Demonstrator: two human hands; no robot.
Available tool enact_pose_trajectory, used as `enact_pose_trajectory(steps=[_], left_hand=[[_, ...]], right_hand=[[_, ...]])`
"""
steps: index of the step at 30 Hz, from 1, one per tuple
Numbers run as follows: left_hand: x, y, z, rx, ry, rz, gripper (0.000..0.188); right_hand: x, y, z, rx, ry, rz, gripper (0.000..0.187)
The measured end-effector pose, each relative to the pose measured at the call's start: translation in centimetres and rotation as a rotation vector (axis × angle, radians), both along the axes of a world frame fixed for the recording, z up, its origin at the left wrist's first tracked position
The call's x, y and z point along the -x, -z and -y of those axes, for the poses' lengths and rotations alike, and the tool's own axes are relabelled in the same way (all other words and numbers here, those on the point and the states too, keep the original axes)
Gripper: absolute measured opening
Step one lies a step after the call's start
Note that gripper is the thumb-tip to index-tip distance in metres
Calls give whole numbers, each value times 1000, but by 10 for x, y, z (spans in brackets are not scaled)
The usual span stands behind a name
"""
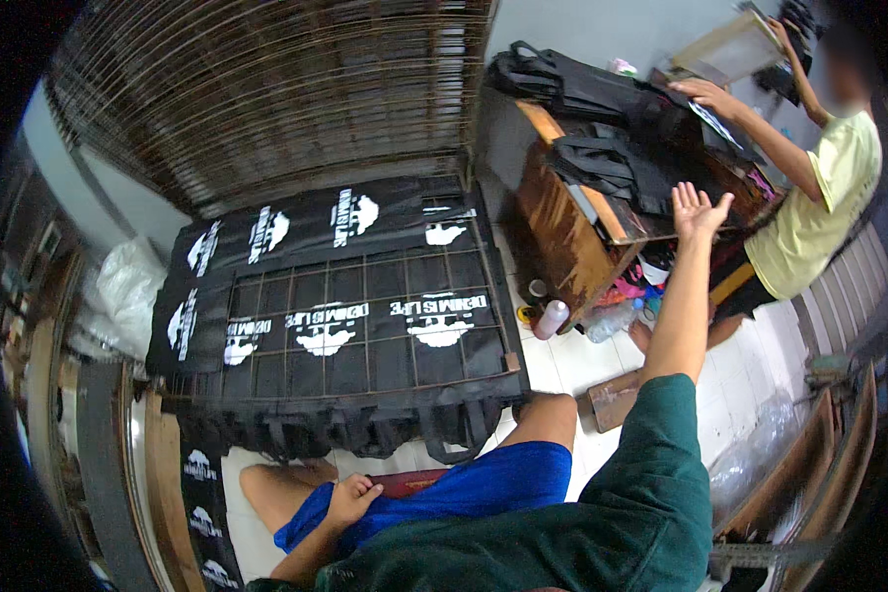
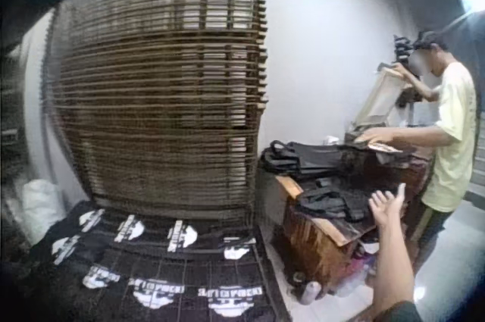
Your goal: The person sits on the floor and repeatedly picks up black tote bags from a pile, folds them, and stacks them neatly on a wire rack. Another person is visible in the background working at a table.
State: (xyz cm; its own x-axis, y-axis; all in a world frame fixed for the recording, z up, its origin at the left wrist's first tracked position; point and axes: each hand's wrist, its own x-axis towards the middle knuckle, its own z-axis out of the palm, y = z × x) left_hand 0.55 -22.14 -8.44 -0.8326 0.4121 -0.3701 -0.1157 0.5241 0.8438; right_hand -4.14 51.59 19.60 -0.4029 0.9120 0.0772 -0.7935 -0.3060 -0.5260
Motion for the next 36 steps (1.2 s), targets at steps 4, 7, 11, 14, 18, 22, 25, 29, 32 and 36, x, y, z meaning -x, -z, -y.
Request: enact_pose_trajectory(steps=[4, 7, 11, 14, 18, 22, 25, 29, 32, 36], left_hand=[[-1, 15, 1, 116, 64, -162, 33], [7, 0, -18, 150, 123, -172, 32], [-11, 1, -17, 119, 80, -110, 31], [-15, -10, -30, 124, 151, -112, 34], [-14, -6, -45, 58, 231, -115, 39], [-19, -7, -44, -13, 209, -116, 38], [-17, -6, -57, -246, 168, 8, 42], [16, -70, -120, -634, 297, 705, 68], [27, -99, -150, -1121, 487, 1155, 93], [18, -112, -121, -1742, 618, 1595, 91]], right_hand=[[20, -18, 27, 135, -74, -30, 99], [25, 12, -31, -39, -38, 68, 42], [76, 35, -25, -33, -51, 214, 42], [72, -15, 61, 443, 14, 268, 58], [90, 26, -30, 113, 116, 441, 36], [90, 7, -22, 49, 475, 479, 41], [72, -57, 94, -381, 279, 473, 34], [25, -125, 173, -956, 255, 491, 36], [26, -141, 305, -786, -135, 479, 56], [60, -97, 454, -926, -513, 675, 81]])
